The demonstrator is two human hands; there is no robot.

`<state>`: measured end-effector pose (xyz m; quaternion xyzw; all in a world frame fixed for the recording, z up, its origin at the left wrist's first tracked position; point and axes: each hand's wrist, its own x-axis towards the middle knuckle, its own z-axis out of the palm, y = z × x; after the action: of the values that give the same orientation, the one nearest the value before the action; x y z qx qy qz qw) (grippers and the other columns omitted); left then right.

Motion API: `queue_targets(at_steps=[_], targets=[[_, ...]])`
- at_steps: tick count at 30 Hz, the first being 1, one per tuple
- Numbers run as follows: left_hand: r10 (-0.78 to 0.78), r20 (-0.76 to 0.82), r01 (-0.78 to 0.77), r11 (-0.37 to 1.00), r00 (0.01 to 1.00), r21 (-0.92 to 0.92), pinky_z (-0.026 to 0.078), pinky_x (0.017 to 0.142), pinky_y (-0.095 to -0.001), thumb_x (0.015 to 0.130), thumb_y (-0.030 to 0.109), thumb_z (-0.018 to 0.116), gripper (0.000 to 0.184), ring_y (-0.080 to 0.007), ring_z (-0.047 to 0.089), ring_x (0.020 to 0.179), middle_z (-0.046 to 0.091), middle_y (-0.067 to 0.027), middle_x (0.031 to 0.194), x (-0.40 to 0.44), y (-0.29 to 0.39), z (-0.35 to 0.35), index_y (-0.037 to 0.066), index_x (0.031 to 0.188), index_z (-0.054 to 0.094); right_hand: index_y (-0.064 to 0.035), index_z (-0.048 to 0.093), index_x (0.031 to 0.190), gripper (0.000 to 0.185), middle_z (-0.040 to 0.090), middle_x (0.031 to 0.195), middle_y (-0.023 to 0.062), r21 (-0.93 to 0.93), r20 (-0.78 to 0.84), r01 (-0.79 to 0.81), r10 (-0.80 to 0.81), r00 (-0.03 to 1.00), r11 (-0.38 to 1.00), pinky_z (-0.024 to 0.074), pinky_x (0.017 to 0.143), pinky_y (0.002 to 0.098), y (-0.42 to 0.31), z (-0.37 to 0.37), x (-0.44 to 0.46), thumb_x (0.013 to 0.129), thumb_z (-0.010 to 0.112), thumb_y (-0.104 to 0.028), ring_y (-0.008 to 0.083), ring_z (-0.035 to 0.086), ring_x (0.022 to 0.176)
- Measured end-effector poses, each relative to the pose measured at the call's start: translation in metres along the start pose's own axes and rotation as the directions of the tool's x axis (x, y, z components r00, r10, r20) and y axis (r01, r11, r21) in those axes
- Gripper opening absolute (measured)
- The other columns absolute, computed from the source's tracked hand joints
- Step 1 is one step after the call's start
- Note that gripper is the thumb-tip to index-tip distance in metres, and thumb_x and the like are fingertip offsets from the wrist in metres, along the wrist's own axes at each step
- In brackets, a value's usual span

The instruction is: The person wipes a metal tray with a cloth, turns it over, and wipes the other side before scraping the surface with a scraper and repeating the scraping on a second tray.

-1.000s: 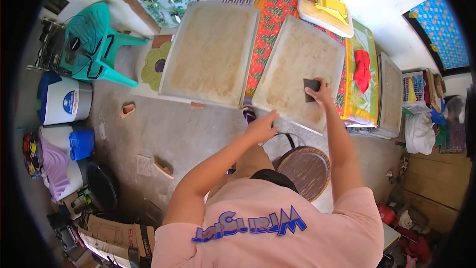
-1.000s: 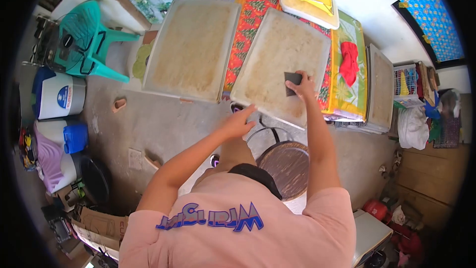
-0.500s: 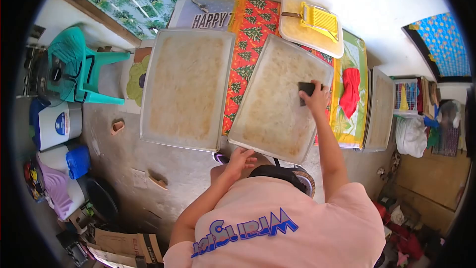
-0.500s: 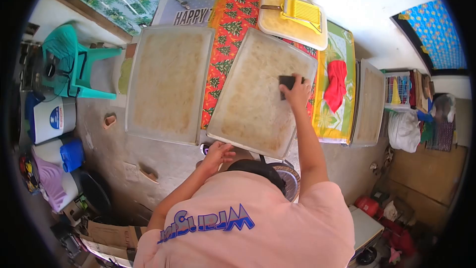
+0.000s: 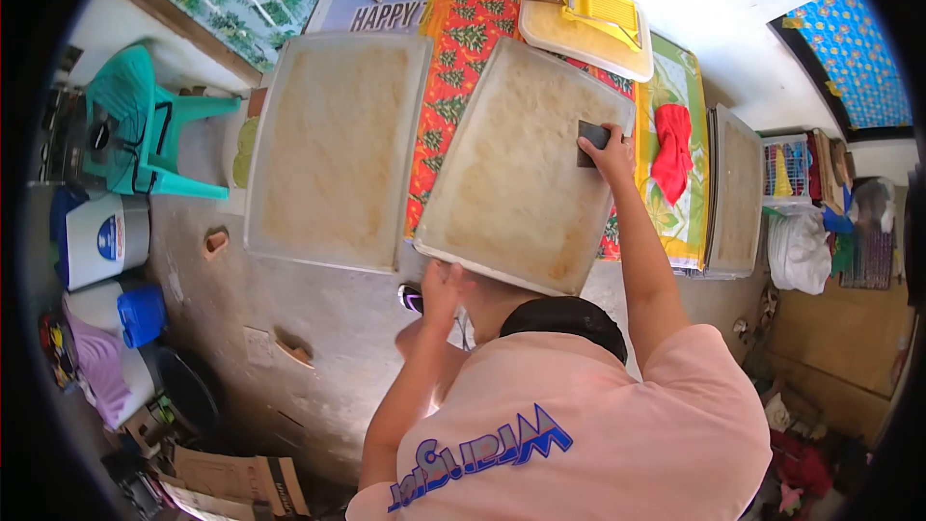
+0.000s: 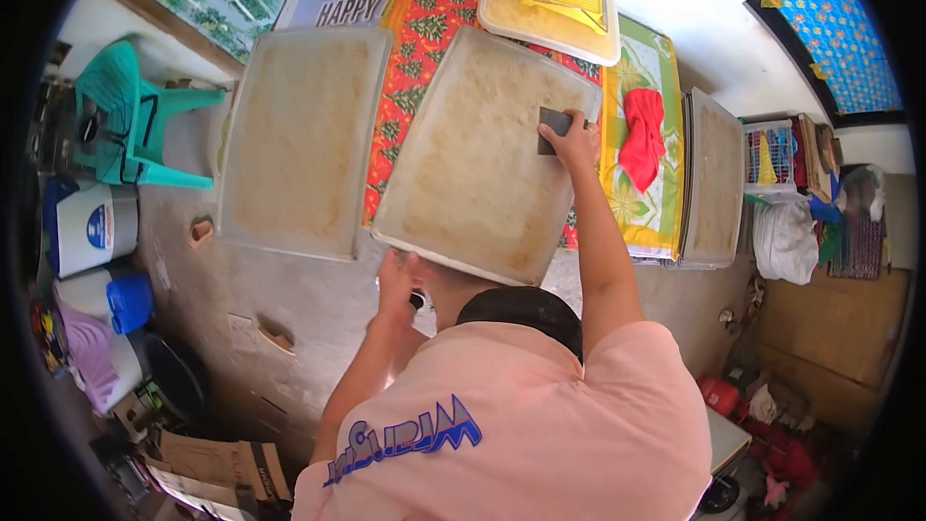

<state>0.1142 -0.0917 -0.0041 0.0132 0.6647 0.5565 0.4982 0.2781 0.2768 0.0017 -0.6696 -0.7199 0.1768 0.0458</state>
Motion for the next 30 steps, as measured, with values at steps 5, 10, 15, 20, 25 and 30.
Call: queue_targets(at_steps=[5, 10, 15, 20, 25, 30], targets=[[0.099, -0.178, -0.103, 0.995, 0.979, -0.016, 0.045, 0.053, -0.027, 0.098, 0.023, 0.057, 0.037, -0.016, 0.067, 0.066, 0.066, -0.0081, 0.099, -0.004, -0.019, 0.017, 0.008, 0.129, 0.044, -0.023, 0.049, 0.134, 0.08, 0.052, 0.128, 0.0213, -0.004, -0.093, 0.171, -0.171, 0.981, 0.985, 0.0368, 0.098, 0.0521, 0.014, 0.011, 0.007, 0.07, 0.069, -0.067, 0.0394, 0.049, 0.122], [0.156, -0.268, -0.175, 0.983, 0.951, -0.048, 0.045, 0.054, -0.0289, 0.097, 0.025, 0.056, 0.045, -0.0173, 0.067, 0.065, 0.066, -0.0092, 0.097, -0.002, -0.032, 0.031, 0.01, 0.135, 0.037, -0.0223, 0.052, 0.131, 0.076, 0.053, 0.124, 0.0214, -0.022, -0.07, 0.295, -0.296, 0.953, 0.955, 0.0396, 0.094, 0.0531, 0.008, -0.002, -0.012, 0.071, 0.072, -0.063, 0.0379, 0.052, 0.118], [0.204, -0.285, -0.248, 0.96, 0.936, -0.127, 0.05, 0.056, -0.0311, 0.097, 0.023, 0.057, 0.045, -0.019, 0.066, 0.064, 0.065, -0.0099, 0.096, 0.001, -0.039, 0.044, 0.01, 0.135, 0.036, -0.022, 0.054, 0.128, 0.071, 0.055, 0.119, 0.0213, 0.027, 0.119, 0.754, -0.751, 0.65, 0.656, 0.0406, 0.092, 0.0518, 0.021, -0.007, -0.104, 0.067, 0.08, -0.05, 0.0391, 0.054, 0.112], [0.128, -0.12, -0.161, 0.929, 0.985, -0.335, 0.055, 0.06, -0.033, 0.095, 0.023, 0.059, 0.04, -0.0189, 0.065, 0.068, 0.061, -0.0102, 0.096, -0.014, -0.049, 0.079, 0.008, 0.126, 0.038, -0.0216, 0.056, 0.125, 0.067, 0.056, 0.116, 0.019, -0.049, 0.026, 0.732, -0.732, 0.681, 0.68, 0.04, 0.089, 0.0502, 0.031, -0.025, -0.102, 0.067, 0.081, -0.046, 0.0375, 0.053, 0.112], [0.12, -0.06, -0.132, 0.952, 0.991, -0.275, 0.055, 0.065, -0.0342, 0.094, 0.023, 0.061, 0.042, -0.0199, 0.065, 0.077, 0.06, -0.01, 0.103, -0.024, -0.047, 0.082, 0.011, 0.126, 0.038, -0.0211, 0.057, 0.122, 0.065, 0.055, 0.121, 0.0172, -0.052, 0.121, 0.767, -0.759, 0.64, 0.639, 0.0402, 0.089, 0.0501, 0.037, -0.024, -0.115, 0.066, 0.081, -0.045, 0.0335, 0.05, 0.117], [0.158, -0.005, -0.136, 0.835, 0.987, -0.533, 0.054, 0.073, -0.0352, 0.093, 0.013, 0.06, 0.044, -0.0224, 0.066, 0.09, 0.058, -0.011, 0.117, -0.023, -0.04, 0.091, 0.01, 0.13, 0.036, -0.0256, 0.057, 0.123, 0.073, 0.054, 0.12, 0.0167, 0.142, 0.196, 0.624, -0.64, 0.743, 0.768, 0.0378, 0.094, 0.0496, 0.044, -0.001, -0.109, 0.06, 0.081, -0.055, 0.0345, 0.049, 0.119]])
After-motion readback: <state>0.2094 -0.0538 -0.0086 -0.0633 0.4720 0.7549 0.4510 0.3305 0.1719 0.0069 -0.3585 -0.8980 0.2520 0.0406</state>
